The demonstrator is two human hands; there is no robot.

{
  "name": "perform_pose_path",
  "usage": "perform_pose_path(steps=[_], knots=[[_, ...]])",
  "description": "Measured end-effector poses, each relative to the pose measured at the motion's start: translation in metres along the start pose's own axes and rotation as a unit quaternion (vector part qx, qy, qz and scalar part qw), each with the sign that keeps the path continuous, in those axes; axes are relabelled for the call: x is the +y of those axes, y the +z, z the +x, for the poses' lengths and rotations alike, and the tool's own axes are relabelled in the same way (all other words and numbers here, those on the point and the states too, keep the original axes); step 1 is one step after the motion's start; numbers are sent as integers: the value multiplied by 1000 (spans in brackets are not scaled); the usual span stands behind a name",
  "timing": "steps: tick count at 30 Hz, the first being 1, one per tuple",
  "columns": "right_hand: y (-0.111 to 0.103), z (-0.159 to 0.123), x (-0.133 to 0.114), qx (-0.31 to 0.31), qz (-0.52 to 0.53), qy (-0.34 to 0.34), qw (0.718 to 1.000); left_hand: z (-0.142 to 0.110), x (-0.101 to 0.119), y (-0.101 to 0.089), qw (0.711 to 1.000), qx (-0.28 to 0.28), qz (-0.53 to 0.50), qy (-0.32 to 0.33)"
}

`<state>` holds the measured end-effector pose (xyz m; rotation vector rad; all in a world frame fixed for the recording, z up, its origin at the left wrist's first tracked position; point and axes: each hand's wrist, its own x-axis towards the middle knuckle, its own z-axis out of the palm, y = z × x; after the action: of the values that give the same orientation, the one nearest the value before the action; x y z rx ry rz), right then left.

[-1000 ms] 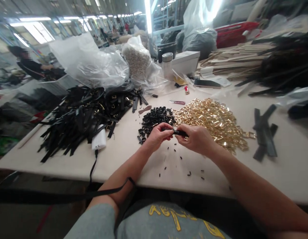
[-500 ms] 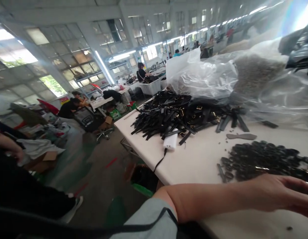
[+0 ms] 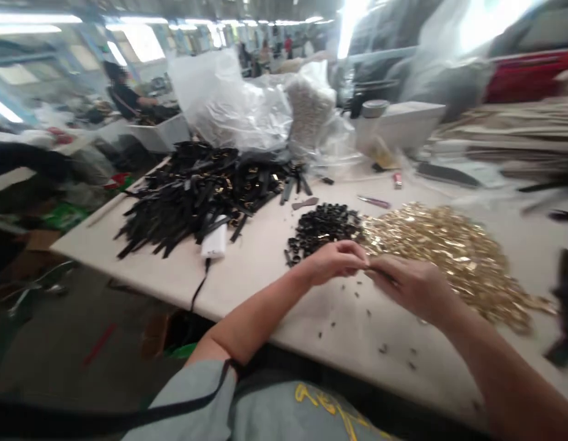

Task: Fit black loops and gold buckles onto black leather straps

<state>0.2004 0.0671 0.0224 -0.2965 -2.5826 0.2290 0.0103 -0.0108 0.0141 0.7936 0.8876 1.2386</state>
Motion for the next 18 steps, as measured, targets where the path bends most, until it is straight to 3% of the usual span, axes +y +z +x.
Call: perform_pose_path(steps=[6, 9, 13, 15, 18], knots=[[-14, 8, 14, -18, -35, 48, 998, -5, 22, -15, 992, 105, -60, 29], [-21, 5, 19, 4, -45, 92, 995, -9, 36, -32, 977, 195, -41, 78], [-19, 4, 19, 27, -38, 128, 991, -20, 49, -58, 925, 316, 141, 157], [-18, 6, 17, 14, -54, 131, 990, -27, 53, -73, 896, 335, 233, 174], [-20, 12, 11, 9, -82, 139, 987, -36, 55, -95, 867, 329, 342, 150]])
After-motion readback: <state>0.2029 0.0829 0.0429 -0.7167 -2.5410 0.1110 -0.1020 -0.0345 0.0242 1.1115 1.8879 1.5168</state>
